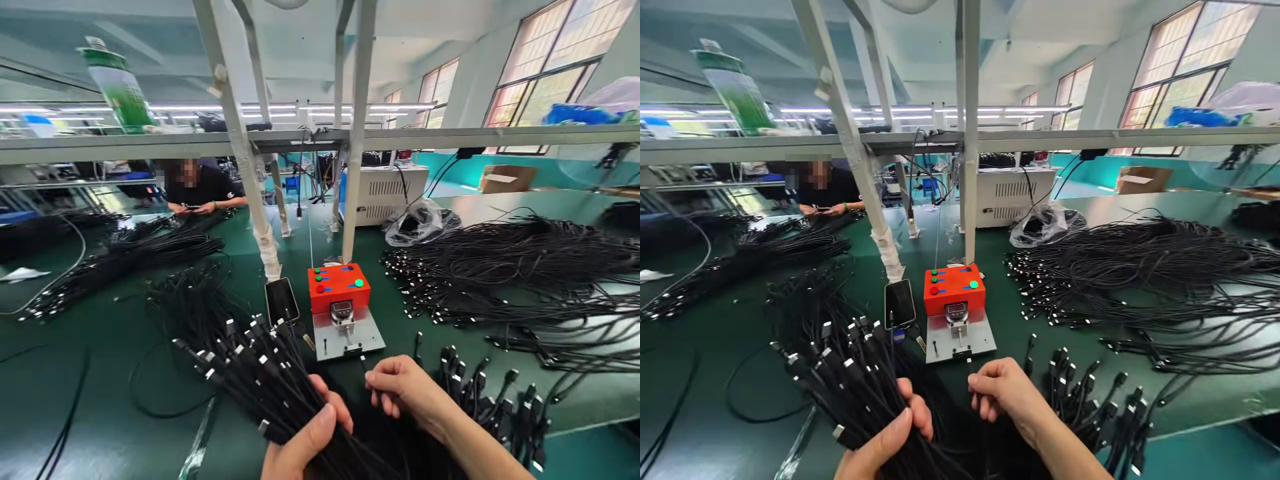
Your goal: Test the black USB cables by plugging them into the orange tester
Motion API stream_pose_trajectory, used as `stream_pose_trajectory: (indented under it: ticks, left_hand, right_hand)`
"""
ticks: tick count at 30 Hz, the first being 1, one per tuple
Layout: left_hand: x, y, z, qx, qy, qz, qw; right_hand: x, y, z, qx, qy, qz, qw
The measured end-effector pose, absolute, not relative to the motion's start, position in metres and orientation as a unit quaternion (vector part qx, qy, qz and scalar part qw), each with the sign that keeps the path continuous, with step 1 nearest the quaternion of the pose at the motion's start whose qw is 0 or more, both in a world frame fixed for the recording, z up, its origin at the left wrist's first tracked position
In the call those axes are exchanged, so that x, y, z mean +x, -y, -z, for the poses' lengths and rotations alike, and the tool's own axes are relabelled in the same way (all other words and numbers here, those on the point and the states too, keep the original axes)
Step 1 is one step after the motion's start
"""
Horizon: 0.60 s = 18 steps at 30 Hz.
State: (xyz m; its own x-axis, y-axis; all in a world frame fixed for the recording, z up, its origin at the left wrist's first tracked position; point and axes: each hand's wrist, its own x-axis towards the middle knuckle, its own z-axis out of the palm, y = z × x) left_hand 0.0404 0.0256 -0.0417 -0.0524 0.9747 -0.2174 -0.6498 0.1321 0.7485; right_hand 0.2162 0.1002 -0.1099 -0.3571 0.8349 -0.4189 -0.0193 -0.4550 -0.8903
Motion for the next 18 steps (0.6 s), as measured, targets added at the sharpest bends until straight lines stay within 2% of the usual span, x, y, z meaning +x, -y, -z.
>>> stream_pose_trajectory:
  ticks: [7,18]
  left_hand:
    - [0.044,-0.041,0.044,0.206,-0.389,-0.628,0.642]
    - [0.05,-0.053,0.02,0.147,-0.463,-0.607,0.629]
  right_hand:
    - [0.201,-0.107,0.109,-0.514,0.434,-0.669,0.315]
    - [0.188,-0.114,0.117,-0.54,0.398,-0.661,0.337]
